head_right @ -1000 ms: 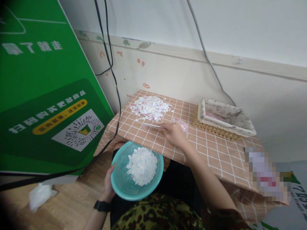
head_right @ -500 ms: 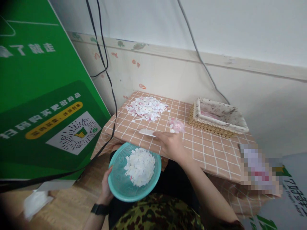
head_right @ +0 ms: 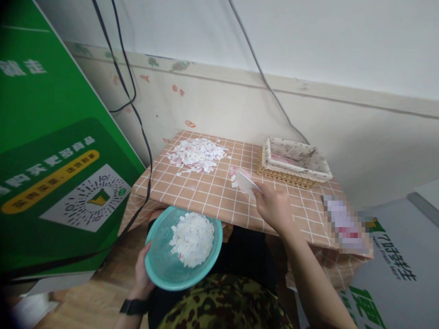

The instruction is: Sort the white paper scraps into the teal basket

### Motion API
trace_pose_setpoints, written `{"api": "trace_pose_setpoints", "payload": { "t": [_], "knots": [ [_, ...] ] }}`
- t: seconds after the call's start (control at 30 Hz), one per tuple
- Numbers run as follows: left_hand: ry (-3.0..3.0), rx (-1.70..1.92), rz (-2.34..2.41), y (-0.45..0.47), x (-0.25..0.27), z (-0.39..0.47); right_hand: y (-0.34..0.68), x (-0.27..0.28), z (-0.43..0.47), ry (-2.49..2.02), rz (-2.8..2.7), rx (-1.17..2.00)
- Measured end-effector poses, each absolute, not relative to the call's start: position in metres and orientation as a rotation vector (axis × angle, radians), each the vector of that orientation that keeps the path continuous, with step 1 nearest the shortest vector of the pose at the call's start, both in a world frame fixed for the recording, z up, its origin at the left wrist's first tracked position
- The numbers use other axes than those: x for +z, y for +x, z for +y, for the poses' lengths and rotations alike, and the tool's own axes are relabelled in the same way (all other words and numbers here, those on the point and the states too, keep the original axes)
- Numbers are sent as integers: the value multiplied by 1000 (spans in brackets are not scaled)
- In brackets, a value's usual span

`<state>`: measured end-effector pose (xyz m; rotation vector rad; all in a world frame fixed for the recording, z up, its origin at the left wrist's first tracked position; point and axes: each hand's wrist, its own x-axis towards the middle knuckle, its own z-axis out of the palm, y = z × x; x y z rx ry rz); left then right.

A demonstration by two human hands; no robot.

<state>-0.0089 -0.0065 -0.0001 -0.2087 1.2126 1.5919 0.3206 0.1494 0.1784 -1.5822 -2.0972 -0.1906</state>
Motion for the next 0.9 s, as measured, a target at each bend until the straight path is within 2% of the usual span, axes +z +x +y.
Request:
{"api": "trace_pose_setpoints", "payload": {
  "t": [0.47,0.7,0.9],
  "knots": [
    [-137,1605,1170,-11,-9,-10,310,174,135,-1548,-2075,0],
    [-144,1615,1172,-12,-11,-9,308,181,155,-1608,-2022,-138],
    [-167,1593,1154,-13,-9,-9,301,185,166,-1519,-2089,-52]
  ]
}}
